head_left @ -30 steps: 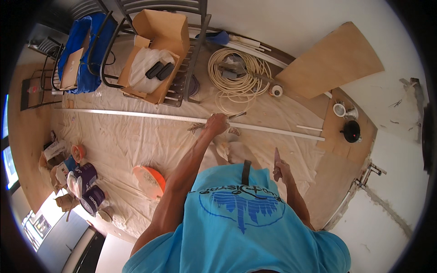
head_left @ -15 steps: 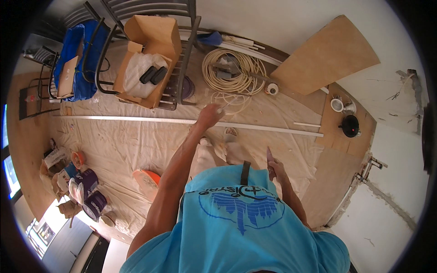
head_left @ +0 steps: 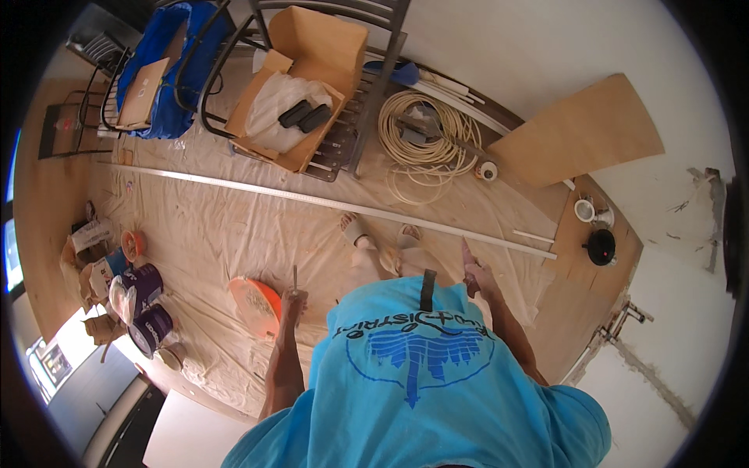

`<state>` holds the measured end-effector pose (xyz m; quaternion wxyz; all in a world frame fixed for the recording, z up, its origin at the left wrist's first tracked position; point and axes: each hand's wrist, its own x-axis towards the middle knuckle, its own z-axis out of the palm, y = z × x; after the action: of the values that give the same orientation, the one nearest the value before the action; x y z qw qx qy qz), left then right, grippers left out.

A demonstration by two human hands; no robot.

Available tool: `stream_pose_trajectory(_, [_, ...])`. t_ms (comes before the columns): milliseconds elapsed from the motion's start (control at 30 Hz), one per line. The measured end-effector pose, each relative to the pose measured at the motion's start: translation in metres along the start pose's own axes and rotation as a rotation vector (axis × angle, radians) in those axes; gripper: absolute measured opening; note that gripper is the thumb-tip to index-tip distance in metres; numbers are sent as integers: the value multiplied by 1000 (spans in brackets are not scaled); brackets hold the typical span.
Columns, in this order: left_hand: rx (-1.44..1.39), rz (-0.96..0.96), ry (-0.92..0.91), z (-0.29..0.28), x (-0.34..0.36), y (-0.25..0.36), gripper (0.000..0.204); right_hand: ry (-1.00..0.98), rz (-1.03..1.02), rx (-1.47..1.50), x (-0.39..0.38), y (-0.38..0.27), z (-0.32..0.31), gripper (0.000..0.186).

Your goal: The person scrapes a window frame, walks across the room, and applies plaster to a damaged section of the wall using a trowel and a hawk. They smooth the plaster to blend it with the surrounding surface.

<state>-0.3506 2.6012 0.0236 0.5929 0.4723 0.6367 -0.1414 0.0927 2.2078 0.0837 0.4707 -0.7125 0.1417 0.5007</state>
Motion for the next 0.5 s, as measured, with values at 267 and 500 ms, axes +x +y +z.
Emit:
stream_pose_trajectory(267, [-224,-35,63,-17,-49,-15,31,-111,-60,-293,21,-39,29,54])
stream_pose_trajectory(500, [-294,92,70,-65,-11,-50,29,121,-328,-643,38,-49,80,38])
